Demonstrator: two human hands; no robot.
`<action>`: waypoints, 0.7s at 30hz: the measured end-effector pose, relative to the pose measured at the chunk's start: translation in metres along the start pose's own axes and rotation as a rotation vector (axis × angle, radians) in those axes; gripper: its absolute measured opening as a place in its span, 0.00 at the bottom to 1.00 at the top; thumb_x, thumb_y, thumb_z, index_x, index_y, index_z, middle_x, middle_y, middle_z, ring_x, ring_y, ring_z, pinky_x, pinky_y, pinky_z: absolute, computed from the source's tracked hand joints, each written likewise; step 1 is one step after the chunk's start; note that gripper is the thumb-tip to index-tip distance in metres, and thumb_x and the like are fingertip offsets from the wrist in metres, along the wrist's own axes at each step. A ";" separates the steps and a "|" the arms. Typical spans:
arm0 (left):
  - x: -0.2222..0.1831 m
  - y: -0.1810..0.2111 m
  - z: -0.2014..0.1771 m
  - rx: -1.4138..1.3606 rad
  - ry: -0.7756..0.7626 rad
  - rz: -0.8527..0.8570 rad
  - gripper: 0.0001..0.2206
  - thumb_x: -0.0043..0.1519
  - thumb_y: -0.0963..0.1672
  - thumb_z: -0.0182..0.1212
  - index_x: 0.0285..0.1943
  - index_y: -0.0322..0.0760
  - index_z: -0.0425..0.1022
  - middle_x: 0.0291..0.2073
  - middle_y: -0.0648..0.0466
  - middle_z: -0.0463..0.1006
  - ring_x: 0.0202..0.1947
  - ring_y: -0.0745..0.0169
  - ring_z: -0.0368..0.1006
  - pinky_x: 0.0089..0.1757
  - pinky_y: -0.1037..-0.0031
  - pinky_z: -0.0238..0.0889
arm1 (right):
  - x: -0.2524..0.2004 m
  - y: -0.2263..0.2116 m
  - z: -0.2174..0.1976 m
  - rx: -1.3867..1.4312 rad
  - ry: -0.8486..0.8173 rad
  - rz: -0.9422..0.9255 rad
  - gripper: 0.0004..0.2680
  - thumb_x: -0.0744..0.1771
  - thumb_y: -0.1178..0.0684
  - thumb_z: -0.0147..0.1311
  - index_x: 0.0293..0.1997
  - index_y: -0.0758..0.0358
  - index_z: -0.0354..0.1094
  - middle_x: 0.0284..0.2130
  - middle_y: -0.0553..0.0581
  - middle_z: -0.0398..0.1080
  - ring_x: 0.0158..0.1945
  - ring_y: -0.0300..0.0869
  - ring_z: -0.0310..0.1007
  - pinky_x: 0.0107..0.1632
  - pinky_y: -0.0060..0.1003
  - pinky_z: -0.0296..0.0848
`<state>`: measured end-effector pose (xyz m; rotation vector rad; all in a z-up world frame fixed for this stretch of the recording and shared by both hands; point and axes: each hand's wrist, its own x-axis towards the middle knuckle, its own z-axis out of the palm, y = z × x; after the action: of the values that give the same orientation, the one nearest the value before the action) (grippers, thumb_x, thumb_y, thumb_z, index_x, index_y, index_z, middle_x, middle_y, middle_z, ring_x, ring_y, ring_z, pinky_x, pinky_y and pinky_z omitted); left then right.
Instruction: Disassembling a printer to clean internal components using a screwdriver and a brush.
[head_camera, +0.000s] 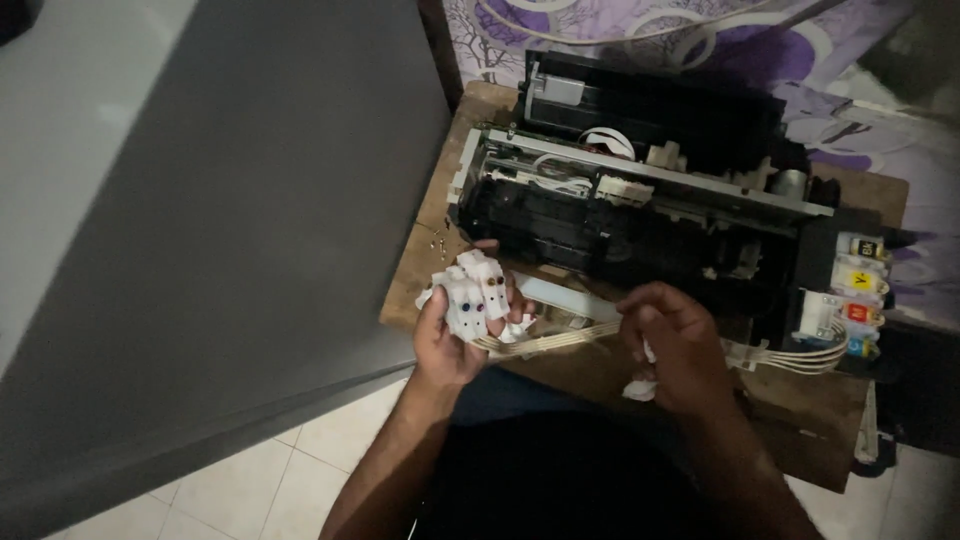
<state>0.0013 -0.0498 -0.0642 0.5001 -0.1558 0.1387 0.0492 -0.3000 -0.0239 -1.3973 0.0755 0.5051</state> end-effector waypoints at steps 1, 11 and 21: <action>0.000 0.001 0.000 -0.001 0.000 0.002 0.36 0.67 0.57 0.45 0.78 0.28 0.49 0.35 0.35 0.71 0.36 0.40 0.73 0.50 0.43 0.67 | 0.003 0.012 -0.007 -0.002 -0.001 -0.001 0.09 0.71 0.60 0.40 0.44 0.71 0.71 0.11 0.60 0.59 0.09 0.42 0.54 0.12 0.34 0.58; -0.009 0.042 0.013 0.857 0.209 0.089 0.29 0.65 0.54 0.50 0.72 0.37 0.62 0.61 0.37 0.71 0.56 0.48 0.71 0.59 0.54 0.62 | -0.008 -0.025 -0.018 0.249 0.200 -0.058 0.06 0.71 0.53 0.43 0.38 0.61 0.63 0.14 0.50 0.51 0.12 0.36 0.50 0.18 0.29 0.51; -0.012 0.049 0.012 1.648 0.310 0.024 0.30 0.63 0.45 0.66 0.72 0.23 0.62 0.59 0.24 0.71 0.63 0.20 0.64 0.62 0.36 0.54 | -0.022 -0.028 -0.061 0.203 0.398 -0.282 0.16 0.60 0.71 0.48 0.48 0.56 0.59 0.41 0.56 0.67 0.41 0.44 0.77 0.37 0.29 0.72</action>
<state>-0.0198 -0.0139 -0.0335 2.1018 0.3141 0.3575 0.0549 -0.3667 -0.0017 -1.2660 0.2409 -0.0193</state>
